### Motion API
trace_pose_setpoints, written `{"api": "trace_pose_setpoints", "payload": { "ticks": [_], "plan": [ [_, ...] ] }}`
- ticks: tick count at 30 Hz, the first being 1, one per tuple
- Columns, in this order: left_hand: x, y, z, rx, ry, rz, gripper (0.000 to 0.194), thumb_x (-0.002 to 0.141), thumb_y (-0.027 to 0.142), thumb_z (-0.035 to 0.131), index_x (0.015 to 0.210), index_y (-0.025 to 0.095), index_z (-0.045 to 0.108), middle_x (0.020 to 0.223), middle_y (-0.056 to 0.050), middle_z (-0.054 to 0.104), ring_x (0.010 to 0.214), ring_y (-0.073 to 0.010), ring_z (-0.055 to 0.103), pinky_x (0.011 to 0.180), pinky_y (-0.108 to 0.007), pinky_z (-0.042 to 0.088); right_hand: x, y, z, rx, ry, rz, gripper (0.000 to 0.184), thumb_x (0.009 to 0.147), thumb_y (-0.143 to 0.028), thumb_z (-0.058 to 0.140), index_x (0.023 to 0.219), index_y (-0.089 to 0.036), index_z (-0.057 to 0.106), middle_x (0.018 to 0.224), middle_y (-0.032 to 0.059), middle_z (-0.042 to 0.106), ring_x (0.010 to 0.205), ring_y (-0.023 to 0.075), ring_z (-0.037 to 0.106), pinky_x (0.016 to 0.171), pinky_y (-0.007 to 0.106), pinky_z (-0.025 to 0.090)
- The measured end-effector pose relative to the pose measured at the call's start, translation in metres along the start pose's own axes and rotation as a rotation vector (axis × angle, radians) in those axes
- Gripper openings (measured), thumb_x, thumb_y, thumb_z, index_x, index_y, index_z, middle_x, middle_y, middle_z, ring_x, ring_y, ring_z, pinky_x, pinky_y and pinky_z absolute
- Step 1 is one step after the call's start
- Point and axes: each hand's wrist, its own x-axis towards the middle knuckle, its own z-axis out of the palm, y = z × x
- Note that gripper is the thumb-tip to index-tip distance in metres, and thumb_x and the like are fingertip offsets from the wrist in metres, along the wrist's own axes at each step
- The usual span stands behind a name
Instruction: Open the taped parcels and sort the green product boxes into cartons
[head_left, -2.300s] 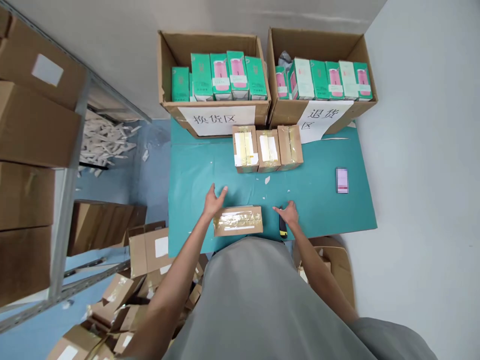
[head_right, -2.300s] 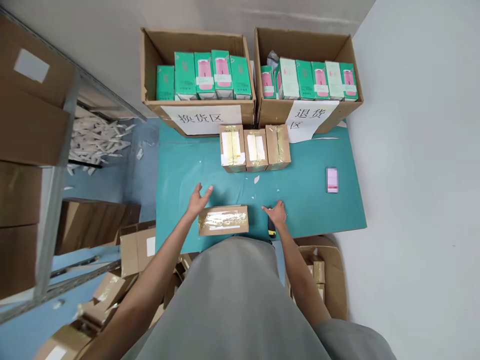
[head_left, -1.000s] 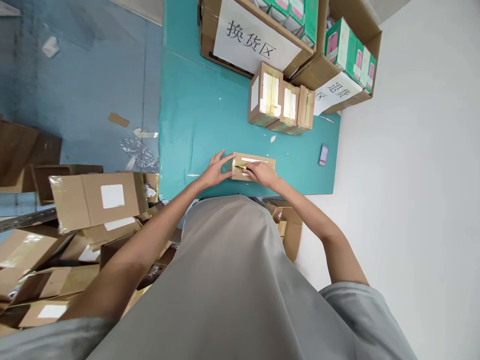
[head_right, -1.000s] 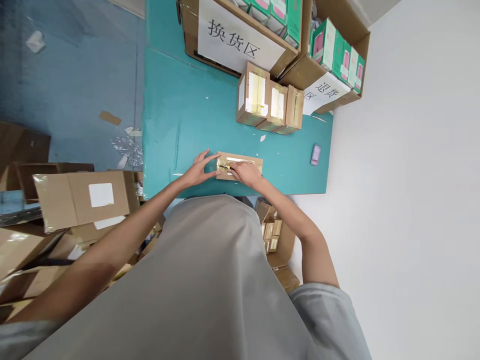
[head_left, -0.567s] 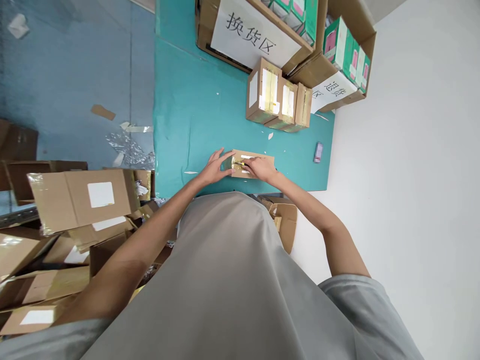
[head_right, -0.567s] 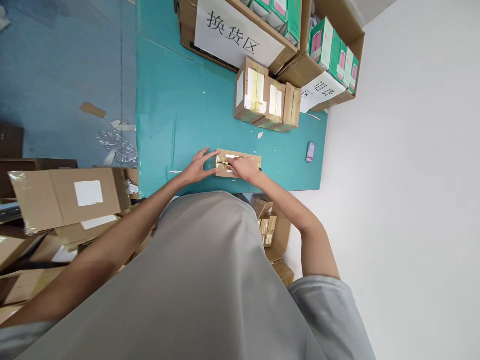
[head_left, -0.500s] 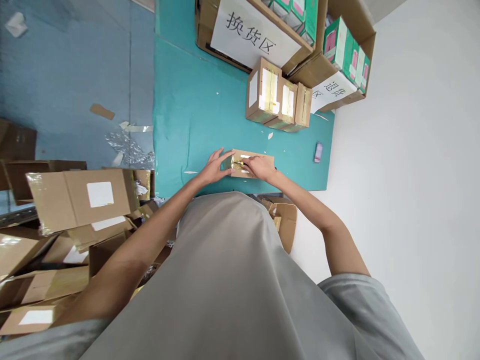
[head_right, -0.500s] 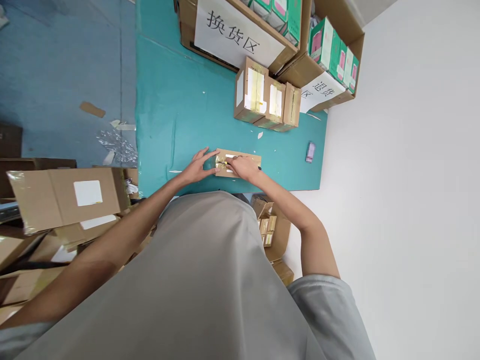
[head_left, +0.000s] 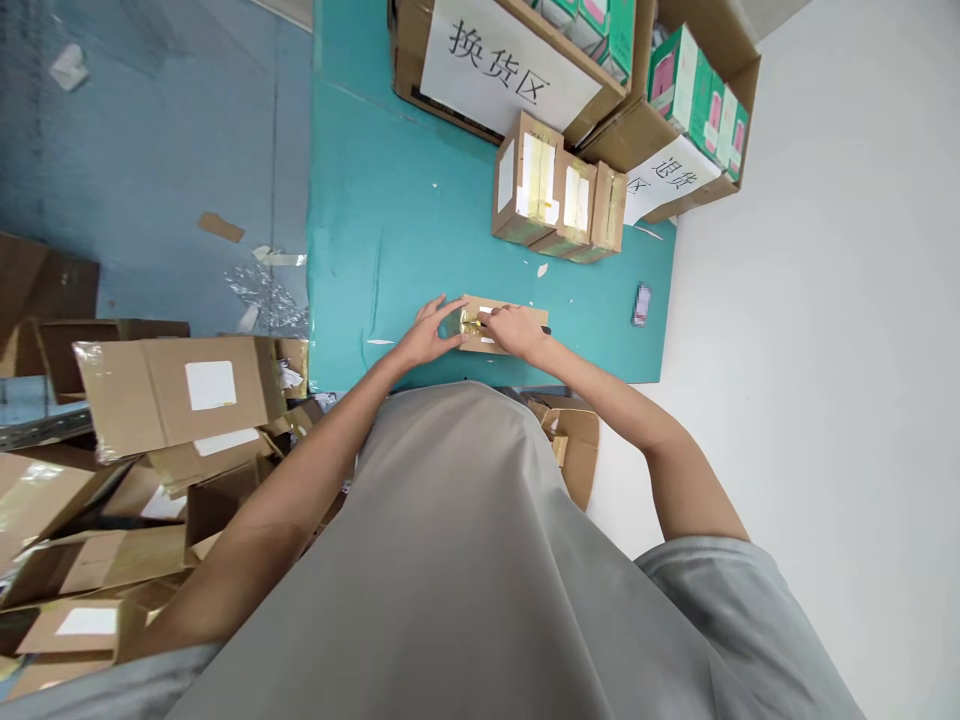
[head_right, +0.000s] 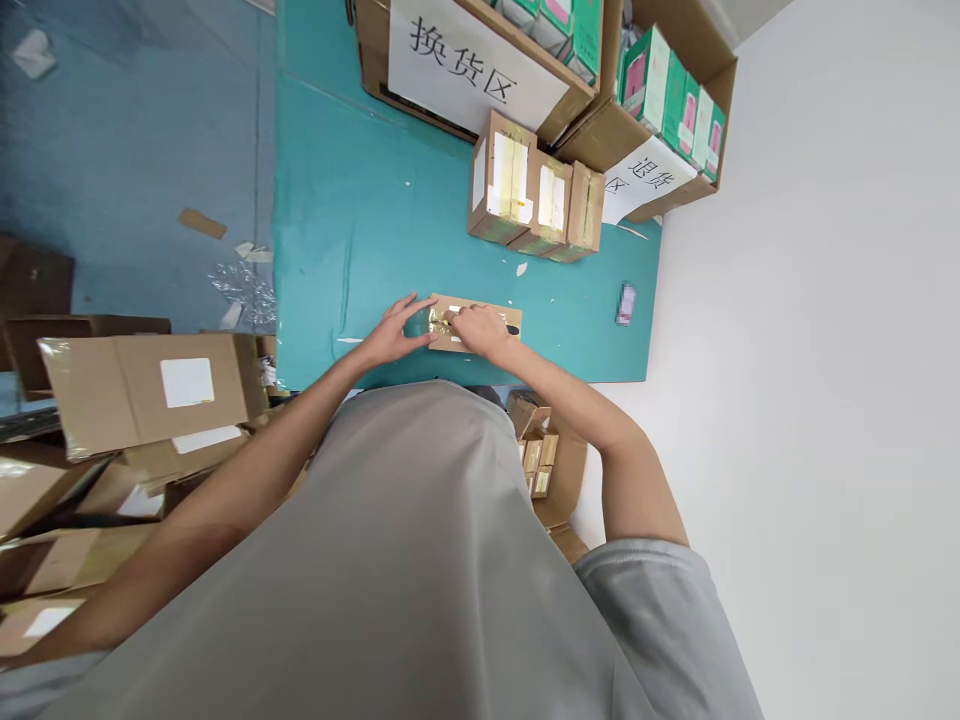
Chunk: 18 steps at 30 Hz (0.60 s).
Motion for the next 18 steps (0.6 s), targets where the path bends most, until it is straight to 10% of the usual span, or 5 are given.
{"api": "trace_pose_setpoints", "payload": {
  "ticks": [11,18],
  "plan": [
    [0.0,0.0,0.006,-0.022,0.091,-0.022,0.088,0.087,0.054,0.083,0.168,0.03,0.059,0.178,-0.013,0.048,0.173,-0.0421,0.033,0.141,-0.063,0.027,0.004,0.008,0.011,0.022,0.05,-0.025,0.04,0.116,-0.017,0.045,0.145,-0.012,0.073,0.127,0.0228,0.084,0.124,0.033,0.079,0.105,0.042,0.058],
    [-0.003,0.005,0.008,-0.009,0.165,-0.036,0.084,0.086,0.056,0.081,0.164,0.031,0.063,0.172,-0.009,0.058,0.17,-0.0434,0.036,0.14,-0.067,0.026,-0.026,0.059,0.03,0.012,-0.034,0.018,0.039,0.111,-0.006,0.048,0.134,-0.012,0.08,0.126,0.0215,0.085,0.119,0.0315,0.081,0.095,0.038,0.058]
  ]
}}
